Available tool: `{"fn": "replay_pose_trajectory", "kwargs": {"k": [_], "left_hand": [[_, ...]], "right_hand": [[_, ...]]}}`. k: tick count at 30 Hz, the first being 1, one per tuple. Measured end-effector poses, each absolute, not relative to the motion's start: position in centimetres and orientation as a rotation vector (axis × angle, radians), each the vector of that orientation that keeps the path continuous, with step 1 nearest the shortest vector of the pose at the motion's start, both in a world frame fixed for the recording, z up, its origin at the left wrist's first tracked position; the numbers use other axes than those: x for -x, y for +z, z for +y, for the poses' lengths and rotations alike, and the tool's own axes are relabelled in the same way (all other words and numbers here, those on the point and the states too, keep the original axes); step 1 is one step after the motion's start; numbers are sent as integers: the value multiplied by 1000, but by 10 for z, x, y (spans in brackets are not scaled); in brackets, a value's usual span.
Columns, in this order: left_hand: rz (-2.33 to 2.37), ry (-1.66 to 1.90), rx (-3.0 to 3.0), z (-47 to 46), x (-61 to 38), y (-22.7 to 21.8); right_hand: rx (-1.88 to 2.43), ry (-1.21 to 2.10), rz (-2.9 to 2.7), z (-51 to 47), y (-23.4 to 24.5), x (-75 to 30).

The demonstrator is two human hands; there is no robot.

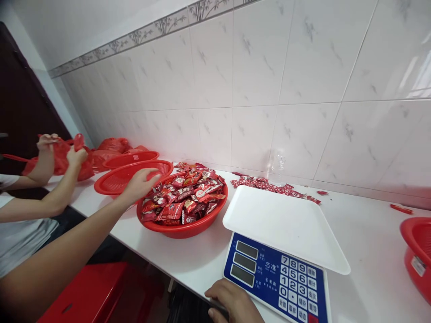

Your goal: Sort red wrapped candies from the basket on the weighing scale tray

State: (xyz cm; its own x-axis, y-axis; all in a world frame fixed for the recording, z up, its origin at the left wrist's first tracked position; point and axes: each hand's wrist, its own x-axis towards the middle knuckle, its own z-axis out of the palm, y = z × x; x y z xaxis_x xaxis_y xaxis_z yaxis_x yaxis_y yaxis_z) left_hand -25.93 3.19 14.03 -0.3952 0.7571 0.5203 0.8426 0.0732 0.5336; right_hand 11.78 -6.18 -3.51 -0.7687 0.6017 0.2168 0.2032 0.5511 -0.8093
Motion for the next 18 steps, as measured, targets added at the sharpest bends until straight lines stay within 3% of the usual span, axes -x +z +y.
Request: {"fn": "replay_pose_trajectory", "kwargs": {"k": [6, 11, 18], "left_hand": [[-1814, -393, 2401, 90, 166, 162], [-2057, 210, 2427, 127, 132, 181], [-2054, 220, 2512, 125, 133, 191]], "right_hand": [[667, 1152, -2239, -67, -28, -123], [704, 1098, -2223, -67, -28, -122], [689, 1072, -2220, -65, -32, -122]]}}
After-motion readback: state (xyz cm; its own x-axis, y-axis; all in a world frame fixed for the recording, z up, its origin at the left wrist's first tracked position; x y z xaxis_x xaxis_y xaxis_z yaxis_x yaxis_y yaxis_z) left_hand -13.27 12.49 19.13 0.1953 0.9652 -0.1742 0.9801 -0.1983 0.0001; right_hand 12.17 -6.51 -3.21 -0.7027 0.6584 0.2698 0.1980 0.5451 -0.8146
